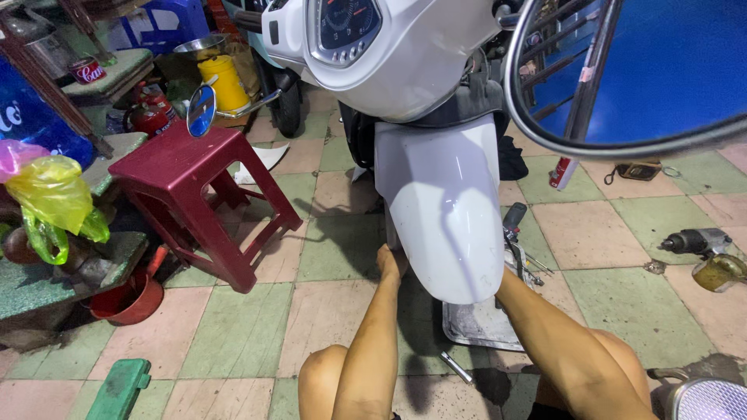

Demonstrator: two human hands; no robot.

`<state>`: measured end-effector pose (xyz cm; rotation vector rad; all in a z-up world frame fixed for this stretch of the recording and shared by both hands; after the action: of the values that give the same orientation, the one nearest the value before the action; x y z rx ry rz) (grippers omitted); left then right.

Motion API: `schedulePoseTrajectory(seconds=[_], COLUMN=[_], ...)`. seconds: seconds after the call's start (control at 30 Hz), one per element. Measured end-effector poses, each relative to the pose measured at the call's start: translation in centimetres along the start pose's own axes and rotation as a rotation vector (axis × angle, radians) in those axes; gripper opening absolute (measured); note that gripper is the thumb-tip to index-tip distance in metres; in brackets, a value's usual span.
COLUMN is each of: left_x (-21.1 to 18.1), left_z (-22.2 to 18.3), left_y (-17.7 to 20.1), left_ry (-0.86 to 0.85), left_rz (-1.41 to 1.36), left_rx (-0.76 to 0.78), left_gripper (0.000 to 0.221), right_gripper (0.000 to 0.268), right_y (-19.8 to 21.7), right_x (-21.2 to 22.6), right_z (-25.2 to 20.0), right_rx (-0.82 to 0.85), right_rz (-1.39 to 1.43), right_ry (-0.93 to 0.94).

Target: The person repairs a white scooter by removing plastic fairings, wiping internal components with a black cloth, and using a wrench and a metal sleeve to work on the steering column and handlebars.

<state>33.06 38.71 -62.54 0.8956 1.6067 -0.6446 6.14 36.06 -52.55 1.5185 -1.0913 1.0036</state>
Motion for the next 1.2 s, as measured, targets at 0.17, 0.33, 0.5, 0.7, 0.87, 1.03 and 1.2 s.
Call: schedulePoseTrajectory(seconds=[0.17, 0.33, 0.5, 0.7, 0.87, 1.03, 1.2], left_x=[0.0, -1.3, -0.9, -4.3, -17.9, -33.8, -51.0], left_z=[0.1, -1.1, -2.7, -11.0, -14.9, -19.0, -24.6], left_y=[0.1, 0.0, 0.8, 9.5, 14.9, 14.5, 13.3], left_ry=[-0.060, -0.123, -0.069, 0.307, 0.201, 0.031, -0.147], left_rz=[0.126, 0.098, 0.123, 0.277, 0.137, -0.118, -0.062], left_rx=[-0.011, 0.047, 0.105, 0.128, -0.158, -0.114, -0.107], left_gripper=[0.034, 0.034, 0.044, 0.052, 0.020, 0.017, 0.024], right_gripper=[0.034, 0.034, 0.034, 0.034, 0.034, 0.030, 0.034], right_y=[0.7, 2.5, 5.9, 11.5, 15.8, 18.8, 23.5], right_x=[-0.1, -0.4, -0.7, 3.7, 11.2, 25.5, 22.0], right_z=[-0.4, 0.1, -0.3, -3.4, -9.4, -13.1, -20.4], right_rx=[-0.007, -0.014, 0.001, 0.065, 0.093, 0.169, 0.180], right_rz=[0.007, -0.012, -0.102, -0.241, -0.231, -0.468, 0.268], right_ry=[-0.002, 0.004, -0.098, -0.345, -0.596, 0.100, -0.538])
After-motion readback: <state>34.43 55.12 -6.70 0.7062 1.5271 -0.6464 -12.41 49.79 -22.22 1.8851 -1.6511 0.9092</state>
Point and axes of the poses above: each hand's wrist, its own z-axis towards the middle knuckle, its own y-axis out of the back of the hand, x = y × z, the point moved 10 cm from there along z, towards the middle knuckle, and after that the axes turned 8 degrees about -z, right-handed, at the moved point
